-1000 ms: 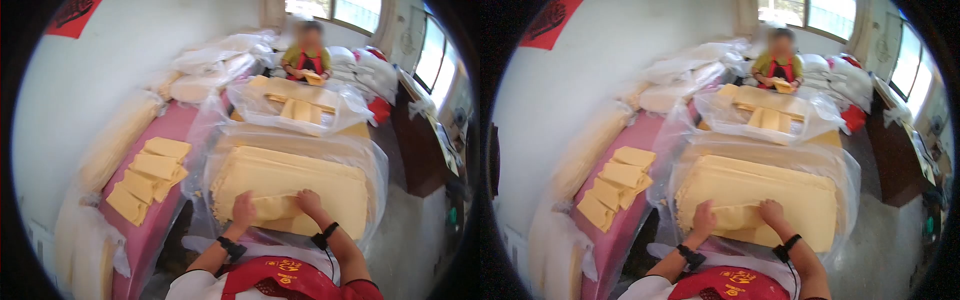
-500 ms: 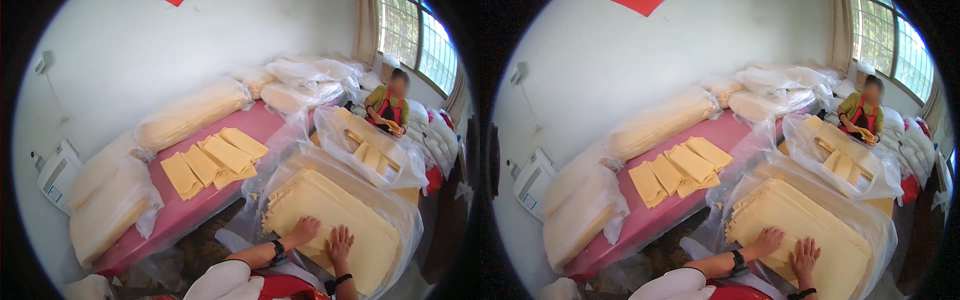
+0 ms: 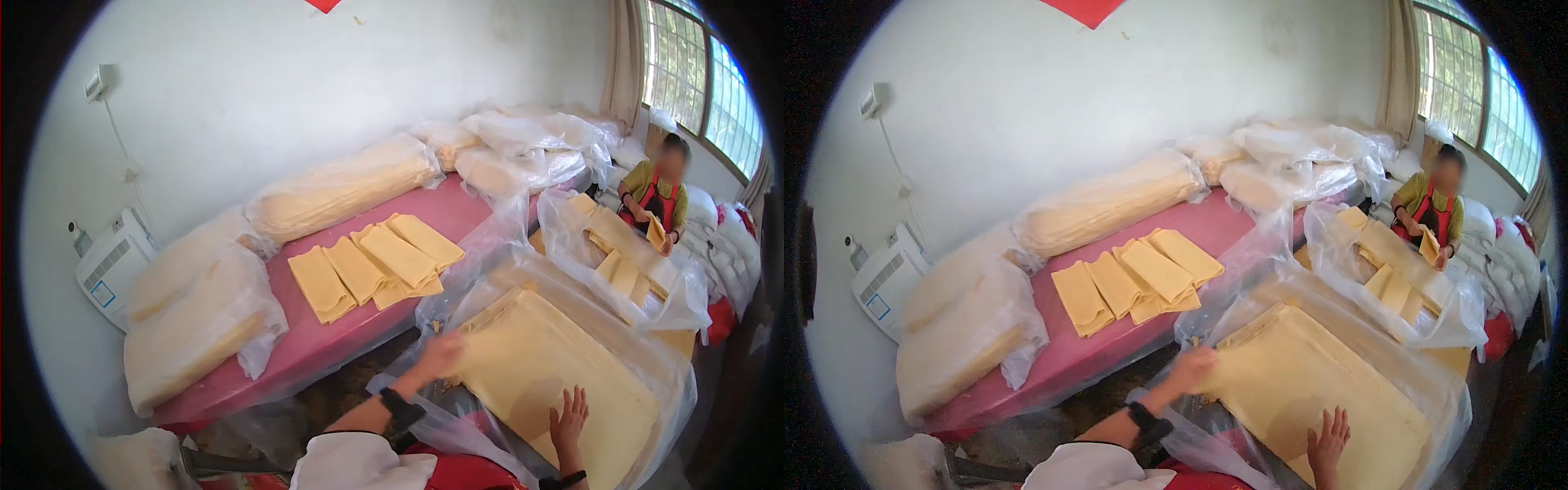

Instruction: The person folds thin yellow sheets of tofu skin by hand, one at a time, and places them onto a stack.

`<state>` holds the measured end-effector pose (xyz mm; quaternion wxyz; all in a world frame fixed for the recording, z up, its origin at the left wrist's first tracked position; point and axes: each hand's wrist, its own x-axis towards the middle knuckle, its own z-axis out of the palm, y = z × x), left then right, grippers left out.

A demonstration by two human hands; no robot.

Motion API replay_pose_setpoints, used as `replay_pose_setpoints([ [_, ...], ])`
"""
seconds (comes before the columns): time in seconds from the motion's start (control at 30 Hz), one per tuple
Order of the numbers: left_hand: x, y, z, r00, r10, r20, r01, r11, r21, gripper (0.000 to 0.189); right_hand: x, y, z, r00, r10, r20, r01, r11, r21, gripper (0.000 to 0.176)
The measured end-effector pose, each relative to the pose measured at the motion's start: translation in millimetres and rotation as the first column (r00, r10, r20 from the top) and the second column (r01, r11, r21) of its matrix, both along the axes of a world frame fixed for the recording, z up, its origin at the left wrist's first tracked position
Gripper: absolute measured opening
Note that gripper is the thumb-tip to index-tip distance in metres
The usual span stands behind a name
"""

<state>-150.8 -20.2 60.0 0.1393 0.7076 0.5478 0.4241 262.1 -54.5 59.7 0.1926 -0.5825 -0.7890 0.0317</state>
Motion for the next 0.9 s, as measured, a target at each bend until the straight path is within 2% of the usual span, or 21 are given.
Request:
replay_pose_setpoints([
  [0.03, -28, -11, 20, 0.980, 0.195, -0.034, -0.187, 0.969, 0.164, 0.019, 2, -1, -4, 1.000, -0.001, -0.008, 0.001, 1.000, -0.006, 0.061],
  [0.07, -56, -15, 40, 0.949, 0.291, 0.119, -0.305, 0.944, 0.129, 0.018, 4, -1, -8, 1.000, 0.010, -0.008, -0.010, 1.000, -0.018, 0.061],
  [0.1, -67, -21, 66, 0.722, 0.539, 0.433, -0.522, 0.836, -0.170, 0.019, 5, -4, -13, 1.000, 0.018, -0.008, -0.018, 0.999, -0.031, 0.062],
  [0.13, -103, -17, 52, 0.534, 0.502, 0.680, -0.506, 0.835, -0.219, 0.031, 2, -7, -15, 1.000, 0.005, -0.013, -0.006, 0.999, -0.041, 0.062],
  [0.2, -137, -15, 53, 0.424, 0.463, 0.778, -0.614, 0.778, -0.129, 0.035, -4, -7, -18, 1.000, 0.028, -0.008, -0.029, 0.995, -0.092, 0.059],
  [0.27, -132, -22, 54, 0.228, 0.367, 0.902, -0.629, 0.763, -0.152, 0.033, -12, -11, -22, 0.999, 0.032, 0.031, -0.031, 0.999, -0.040, 0.060],
  [0.3, -123, -20, 45, 0.247, 0.368, 0.896, -0.591, 0.791, -0.161, 0.033, -16, -14, -23, 0.999, -0.017, 0.029, 0.018, 0.998, -0.054, 0.060],
  [0.37, -105, -28, 15, 0.333, 0.448, 0.829, -0.422, 0.858, -0.294, 0.029, -25, -22, -22, 0.996, 0.084, 0.008, -0.083, 0.995, -0.059, 0.062],
  [0.43, -48, -29, -1, 0.489, 0.380, 0.785, -0.141, 0.923, -0.359, 0.026, -37, -33, -12, 0.995, 0.094, 0.030, -0.093, 0.994, -0.056, 0.062],
  [0.47, -20, -24, -16, 0.699, 0.368, 0.614, -0.128, 0.908, -0.399, 0.030, -41, -37, -8, 0.989, 0.140, 0.052, -0.138, 0.990, -0.040, 0.062],
  [0.5, 1, -16, -33, 0.859, 0.317, 0.403, -0.127, 0.892, -0.433, 0.035, -44, -39, -4, 0.990, 0.130, 0.057, -0.128, 0.991, -0.049, 0.062],
  [0.53, 14, -8, -51, 0.859, 0.311, 0.407, -0.115, 0.892, -0.438, 0.035, -46, -40, -1, 0.987, 0.141, 0.071, -0.136, 0.989, -0.063, 0.062],
  [0.57, 26, 3, -65, 0.948, 0.263, 0.180, -0.192, 0.922, -0.336, 0.038, -44, -41, 1, 0.985, 0.150, 0.088, -0.144, 0.987, -0.074, 0.061],
  [0.6, 35, 11, -76, 0.972, 0.229, -0.062, -0.237, 0.949, -0.210, 0.040, -42, -42, 0, 0.986, 0.137, 0.097, -0.130, 0.989, -0.072, 0.061],
  [0.63, 43, 14, -69, 0.975, 0.214, -0.053, -0.221, 0.953, -0.206, 0.040, -39, -41, -4, 0.982, 0.158, 0.106, -0.151, 0.986, -0.068, 0.063],
  [0.73, 60, 4, -31, 0.940, 0.172, -0.293, -0.244, 0.943, -0.227, 0.041, -37, -40, -11, 0.978, 0.160, 0.135, -0.156, 0.987, -0.046, 0.067],
  [0.77, 61, 2, -32, 0.941, 0.160, -0.299, -0.235, 0.944, -0.232, 0.041, -38, -43, -12, 0.976, 0.154, 0.153, -0.151, 0.988, -0.030, 0.069],
  [0.83, 64, -4, -35, 0.909, 0.183, -0.375, -0.218, 0.974, -0.054, 0.036, -42, -46, -10, 0.984, 0.139, 0.110, -0.134, 0.989, -0.055, 0.070],
  [0.9, 65, -2, -36, 0.906, 0.193, -0.376, -0.250, 0.962, -0.108, 0.031, -44, -46, -7, 0.990, 0.120, 0.072, -0.115, 0.991, -0.069, 0.071],
])
